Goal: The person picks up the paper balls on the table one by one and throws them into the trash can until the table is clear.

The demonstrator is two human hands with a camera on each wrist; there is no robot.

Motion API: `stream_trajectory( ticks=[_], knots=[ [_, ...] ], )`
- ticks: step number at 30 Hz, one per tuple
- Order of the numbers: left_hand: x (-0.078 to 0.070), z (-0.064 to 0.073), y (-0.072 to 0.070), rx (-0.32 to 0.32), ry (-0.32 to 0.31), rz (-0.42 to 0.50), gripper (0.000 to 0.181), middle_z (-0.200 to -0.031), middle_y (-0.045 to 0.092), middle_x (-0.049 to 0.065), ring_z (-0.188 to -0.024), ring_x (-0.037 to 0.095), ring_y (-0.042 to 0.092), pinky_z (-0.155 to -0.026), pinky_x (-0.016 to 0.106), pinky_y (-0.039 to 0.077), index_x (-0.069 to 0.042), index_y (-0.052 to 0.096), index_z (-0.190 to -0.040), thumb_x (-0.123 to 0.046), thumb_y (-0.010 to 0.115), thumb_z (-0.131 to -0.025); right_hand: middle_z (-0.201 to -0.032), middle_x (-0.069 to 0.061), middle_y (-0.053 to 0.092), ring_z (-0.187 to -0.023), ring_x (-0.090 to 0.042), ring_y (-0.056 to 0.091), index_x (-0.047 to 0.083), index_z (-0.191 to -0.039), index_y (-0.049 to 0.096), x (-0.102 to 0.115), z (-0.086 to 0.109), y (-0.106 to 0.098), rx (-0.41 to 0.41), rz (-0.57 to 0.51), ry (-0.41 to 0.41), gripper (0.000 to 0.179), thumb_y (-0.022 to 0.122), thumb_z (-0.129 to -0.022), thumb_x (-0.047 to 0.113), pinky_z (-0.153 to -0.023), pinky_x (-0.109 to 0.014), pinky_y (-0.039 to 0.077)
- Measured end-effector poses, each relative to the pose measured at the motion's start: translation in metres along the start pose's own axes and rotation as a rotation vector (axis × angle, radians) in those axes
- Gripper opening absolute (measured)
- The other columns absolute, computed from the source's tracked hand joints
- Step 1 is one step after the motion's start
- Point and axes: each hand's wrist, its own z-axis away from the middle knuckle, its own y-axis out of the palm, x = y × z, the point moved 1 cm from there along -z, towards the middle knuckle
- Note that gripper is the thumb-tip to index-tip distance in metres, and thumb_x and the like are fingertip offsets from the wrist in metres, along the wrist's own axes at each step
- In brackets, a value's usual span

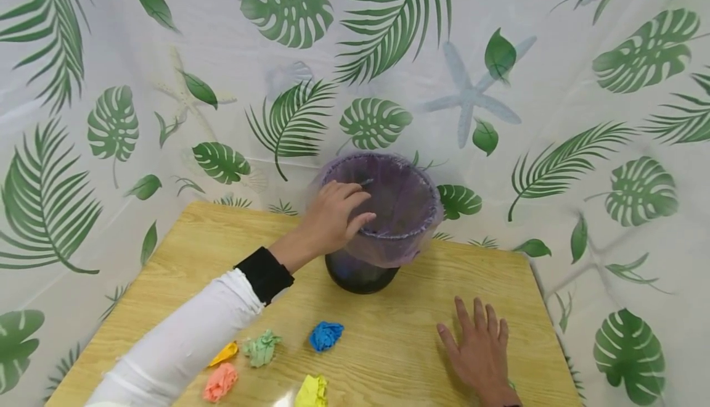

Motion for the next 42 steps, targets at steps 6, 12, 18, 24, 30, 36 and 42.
stream_trajectory(
  ticks=[6, 12, 18, 24, 30, 36, 42],
  knots=[
    [0.006, 0.013, 0.001, -0.030, -0.023, 0.029, 0.053, -0.152, 0.048, 0.020, -0.141, 0.037, 0.044, -0.123, 0.053, 0.027, -0.008, 0.057, -0.145, -0.044, 0.055, -0.106, -0.158, -0.036, 0.028, -0.142, -0.062, 0.021, 0.011, -0.160, 0.035, -0.002, -0.001, 0.000, 0.014, 0.002, 0.002, 0.072, 0.049, -0.105, 0.054, -0.111, -0.081, 0.006],
    [0.014, 0.027, 0.002, -0.072, -0.047, 0.021, 0.060, -0.155, 0.043, 0.024, -0.143, 0.041, 0.041, -0.122, 0.054, 0.027, -0.007, 0.052, -0.150, -0.047, 0.054, -0.105, -0.157, -0.035, 0.030, -0.141, -0.062, 0.022, 0.010, -0.159, 0.036, -0.003, 0.000, 0.000, 0.006, 0.008, 0.008, 0.071, 0.050, -0.105, 0.054, -0.110, -0.081, 0.008],
    [0.028, 0.045, 0.003, -0.063, -0.119, 0.008, 0.067, -0.157, 0.040, 0.024, -0.145, 0.039, 0.037, -0.124, 0.052, 0.024, -0.006, 0.046, -0.154, -0.051, 0.054, -0.104, -0.157, -0.035, 0.030, -0.141, -0.062, 0.022, 0.010, -0.158, 0.038, -0.004, 0.001, 0.000, 0.007, 0.001, 0.011, 0.071, 0.049, -0.105, 0.054, -0.110, -0.082, 0.008],
    [0.043, 0.066, 0.010, -0.044, -0.157, -0.050, 0.070, -0.156, 0.042, 0.023, -0.143, 0.038, 0.039, -0.123, 0.052, 0.026, -0.004, 0.045, -0.154, -0.053, 0.053, -0.104, -0.158, -0.035, 0.030, -0.142, -0.061, 0.021, 0.009, -0.158, 0.039, -0.005, 0.003, -0.001, 0.023, 0.009, 0.026, 0.071, 0.048, -0.105, 0.056, -0.110, -0.081, 0.008],
    [0.061, 0.094, 0.020, 0.003, -0.236, -0.023, 0.070, -0.157, 0.040, 0.024, -0.145, 0.040, 0.036, -0.124, 0.055, 0.021, -0.005, 0.047, -0.152, -0.055, 0.053, -0.103, -0.157, -0.035, 0.030, -0.141, -0.061, 0.022, 0.009, -0.157, 0.039, -0.004, 0.004, -0.002, 0.021, 0.011, 0.027, 0.071, 0.049, -0.104, 0.055, -0.109, -0.081, 0.010],
    [0.081, 0.125, 0.035, 0.100, -0.319, -0.027, 0.076, -0.162, 0.032, 0.023, -0.151, 0.041, 0.028, -0.125, 0.057, 0.013, -0.008, 0.041, -0.157, -0.061, 0.048, -0.102, -0.157, -0.035, 0.030, -0.141, -0.061, 0.021, 0.009, -0.158, 0.038, -0.004, 0.005, -0.003, 0.038, 0.006, 0.034, 0.071, 0.050, -0.104, 0.054, -0.109, -0.081, 0.009],
    [0.095, 0.149, 0.047, 0.130, -0.353, -0.028, 0.079, -0.161, 0.034, 0.025, -0.150, 0.044, 0.027, -0.125, 0.057, 0.011, -0.008, 0.042, -0.156, -0.064, 0.048, -0.101, -0.157, -0.035, 0.029, -0.140, -0.061, 0.021, 0.009, -0.158, 0.037, -0.006, 0.007, -0.004, 0.060, 0.008, 0.044, 0.072, 0.049, -0.105, 0.055, -0.109, -0.081, 0.009]
  ],
)
